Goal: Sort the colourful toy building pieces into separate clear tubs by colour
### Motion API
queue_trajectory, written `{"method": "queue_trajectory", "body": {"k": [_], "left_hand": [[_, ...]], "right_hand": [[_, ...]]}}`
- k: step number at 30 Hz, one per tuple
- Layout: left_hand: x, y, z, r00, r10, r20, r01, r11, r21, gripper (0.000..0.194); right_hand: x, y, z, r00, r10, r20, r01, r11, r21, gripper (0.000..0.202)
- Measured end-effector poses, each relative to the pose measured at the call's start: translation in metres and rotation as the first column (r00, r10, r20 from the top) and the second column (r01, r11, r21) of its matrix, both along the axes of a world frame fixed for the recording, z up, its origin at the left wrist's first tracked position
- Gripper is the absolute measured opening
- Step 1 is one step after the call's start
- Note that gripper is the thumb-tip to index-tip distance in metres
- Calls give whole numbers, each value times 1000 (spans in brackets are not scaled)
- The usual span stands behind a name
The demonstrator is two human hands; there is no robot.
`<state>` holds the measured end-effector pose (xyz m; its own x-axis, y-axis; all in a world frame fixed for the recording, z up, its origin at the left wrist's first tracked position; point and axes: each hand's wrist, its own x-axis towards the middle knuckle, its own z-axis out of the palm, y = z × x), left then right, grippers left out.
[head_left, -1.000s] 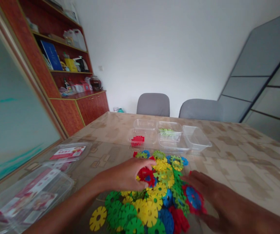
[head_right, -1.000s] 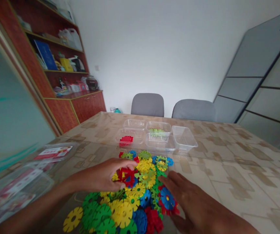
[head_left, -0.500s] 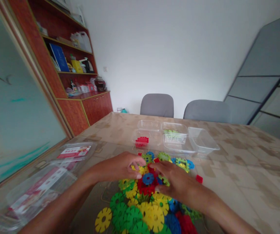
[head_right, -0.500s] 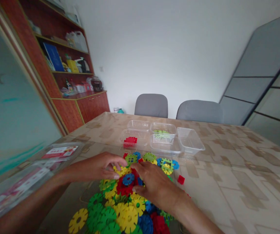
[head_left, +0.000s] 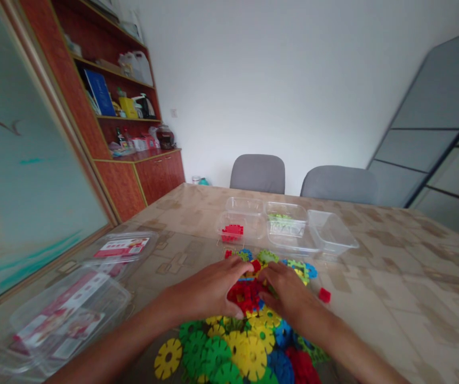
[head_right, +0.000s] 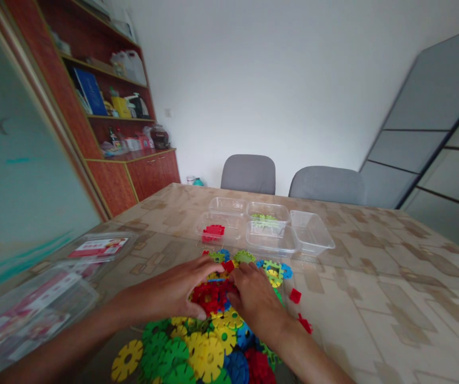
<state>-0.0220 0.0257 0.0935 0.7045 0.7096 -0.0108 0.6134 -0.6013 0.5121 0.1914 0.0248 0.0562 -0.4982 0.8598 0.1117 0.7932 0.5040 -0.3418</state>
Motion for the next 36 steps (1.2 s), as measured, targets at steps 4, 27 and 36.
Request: {"method": "queue_trajectory", "body": {"k": [4, 27, 36], "left_hand": [[-5, -1, 5, 990, 60, -126, -54, 998, 45, 37], [3, 3, -2, 1000, 8, 1, -7, 999, -43, 33], [-5, 13, 3, 994, -47, 99, 55, 995, -78, 41]], "right_hand": [[1, 0, 1, 999, -49, -23, 49, 999, -1, 9], [17, -3, 37, 978, -85, -189, 101, 992, 75, 12], [2, -22, 32, 994, 81, -73, -82, 997, -1, 6]]}}
